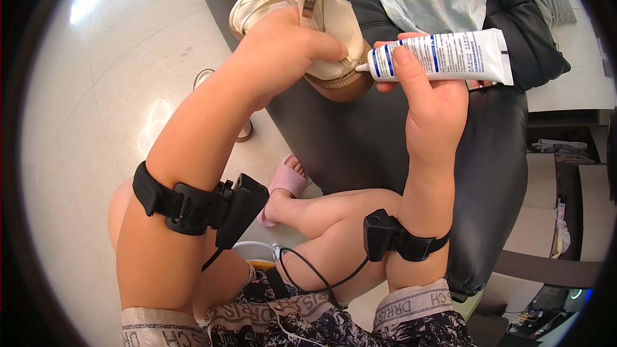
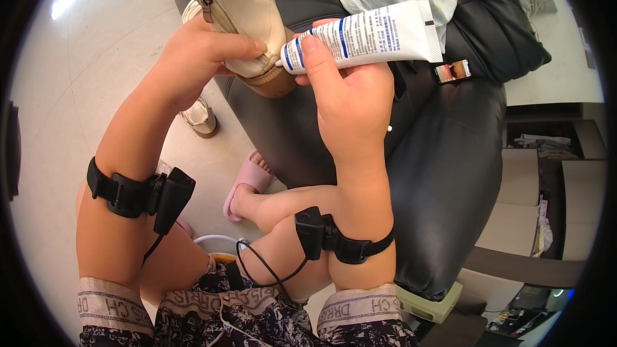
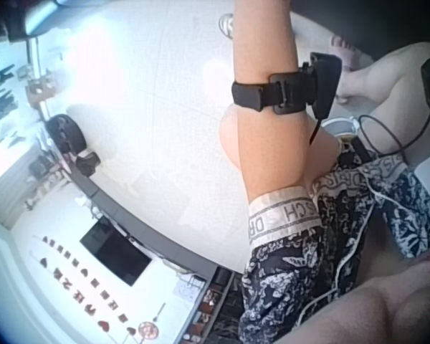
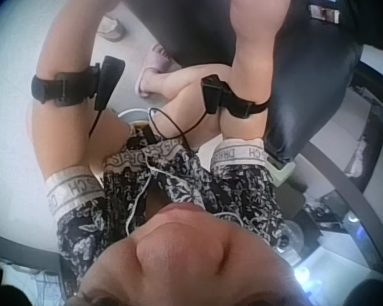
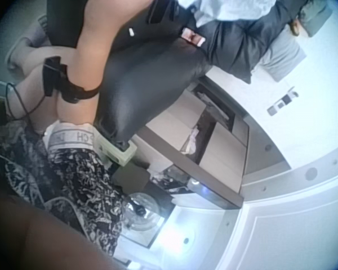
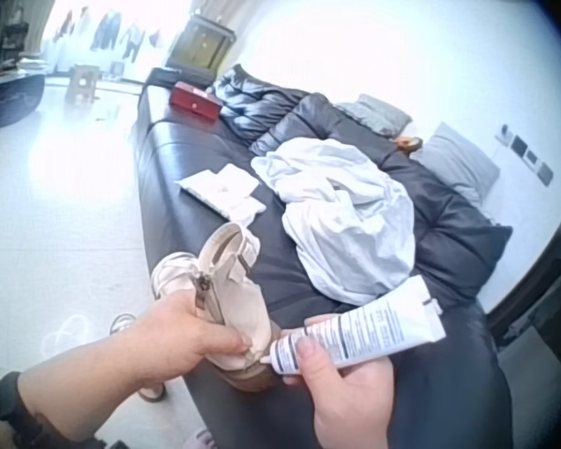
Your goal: Applying adhesive from a tube to the sole of a platform sandal to repair it.
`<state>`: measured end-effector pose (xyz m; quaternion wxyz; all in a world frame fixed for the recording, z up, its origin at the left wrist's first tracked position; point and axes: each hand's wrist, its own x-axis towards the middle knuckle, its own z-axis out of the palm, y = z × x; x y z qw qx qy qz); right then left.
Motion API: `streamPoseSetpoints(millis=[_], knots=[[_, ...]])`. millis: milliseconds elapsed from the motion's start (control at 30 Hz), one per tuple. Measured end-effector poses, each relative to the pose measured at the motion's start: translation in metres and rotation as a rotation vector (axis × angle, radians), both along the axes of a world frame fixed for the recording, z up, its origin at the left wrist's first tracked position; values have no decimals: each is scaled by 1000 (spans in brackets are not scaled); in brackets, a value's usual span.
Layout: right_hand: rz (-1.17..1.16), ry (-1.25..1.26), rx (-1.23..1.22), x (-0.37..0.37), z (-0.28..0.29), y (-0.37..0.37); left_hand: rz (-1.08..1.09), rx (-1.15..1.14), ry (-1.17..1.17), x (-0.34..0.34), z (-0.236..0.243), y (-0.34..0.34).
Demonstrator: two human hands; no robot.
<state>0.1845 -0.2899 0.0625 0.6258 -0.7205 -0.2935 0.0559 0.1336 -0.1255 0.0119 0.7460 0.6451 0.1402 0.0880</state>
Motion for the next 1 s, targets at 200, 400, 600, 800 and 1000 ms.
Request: streamPoseSetpoints(millis=[200,400,600,800,1000], knots=[[-5,-17,-5,0,0,1,9,-83,-74,-2,2,-1],[1,-35,11,2,1,0,9,-16,4,0,1,0],[4,-47,25,3,2,0,19,34,22,-1,0,2],[-7,-39,58,4,0,0,-42,-11,-39,-2,1,1],[-10,-31,56,3,1,0,-67,-24,-60,-4,3,2]])
